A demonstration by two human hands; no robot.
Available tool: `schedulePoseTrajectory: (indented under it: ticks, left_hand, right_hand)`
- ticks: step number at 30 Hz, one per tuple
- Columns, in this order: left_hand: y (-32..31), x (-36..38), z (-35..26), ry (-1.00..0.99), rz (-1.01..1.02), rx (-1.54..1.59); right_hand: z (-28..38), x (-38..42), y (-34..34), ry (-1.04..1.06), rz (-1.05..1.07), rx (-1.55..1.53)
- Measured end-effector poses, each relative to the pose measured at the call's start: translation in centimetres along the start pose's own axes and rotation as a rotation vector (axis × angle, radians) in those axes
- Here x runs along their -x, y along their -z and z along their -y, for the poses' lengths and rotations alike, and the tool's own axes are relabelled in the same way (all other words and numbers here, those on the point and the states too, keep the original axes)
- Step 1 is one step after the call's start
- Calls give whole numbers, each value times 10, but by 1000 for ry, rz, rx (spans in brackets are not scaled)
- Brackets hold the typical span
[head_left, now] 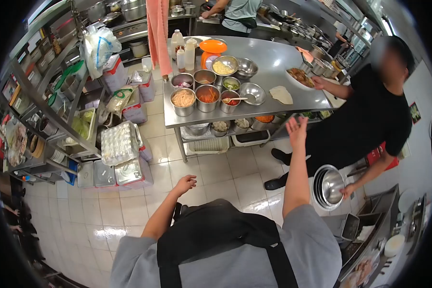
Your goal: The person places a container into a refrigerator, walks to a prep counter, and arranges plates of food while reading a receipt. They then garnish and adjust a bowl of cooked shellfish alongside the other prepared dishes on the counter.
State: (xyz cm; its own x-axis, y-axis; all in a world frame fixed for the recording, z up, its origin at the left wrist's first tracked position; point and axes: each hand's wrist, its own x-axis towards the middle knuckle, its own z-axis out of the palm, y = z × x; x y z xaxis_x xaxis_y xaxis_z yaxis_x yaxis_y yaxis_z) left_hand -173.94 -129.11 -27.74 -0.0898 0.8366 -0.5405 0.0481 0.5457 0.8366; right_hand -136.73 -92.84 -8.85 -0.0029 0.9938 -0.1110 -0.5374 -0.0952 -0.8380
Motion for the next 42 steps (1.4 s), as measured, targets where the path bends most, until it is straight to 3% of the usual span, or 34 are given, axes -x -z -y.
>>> schedulePoseTrajectory:
  ticks: [5, 7, 8, 14, 16, 18, 23, 26, 30, 35, 39, 41, 42]
  left_hand:
    - [-30, 28, 41, 171, -158, 269]
    - [-42, 36, 63, 231, -210, 308]
    - [-47, 40, 76, 247, -212, 346]
    - [-70, 52, 78, 258, -256, 340]
    - [-69, 44, 56, 178, -219, 246]
    - [-66, 41, 9, 80, -198, 225]
    - [-62, 26, -107, -293, -118, 205]
    - [-71, 41, -168, -464, -24, 281]
    - [-70, 84, -193, -585, 62, 200]
    - [-35, 193, -163, -571, 65, 331]
    - [7, 290, -109, -484, 3, 500]
    - [27, 340, -85, -523, -75, 583]
    - [38, 360, -71, -545, -119, 594]
  right_hand:
    - [44, -74, -2, 29, -78, -302]
    - [58, -72, -12, 62, -2, -271]
    - [57, -75, -14, 205, 73, -226]
    - [63, -39, 7, 289, -30, -243]
    - [69, -16, -1, 258, -84, -284]
    - [72, -12, 15, 249, 30, -291]
    - [89, 54, -2, 262, 17, -245]
    - [91, 106, -21, 194, 43, -200]
    - [69, 167, -37, 54, 117, -141]
    - [-8, 236, -80, -181, 277, -118]
    - [-77, 324, -163, -297, 533, -64]
    - [-107, 372, -203, -583, 657, -140]
    - [-130, 386, -218, -591, 710, -88]
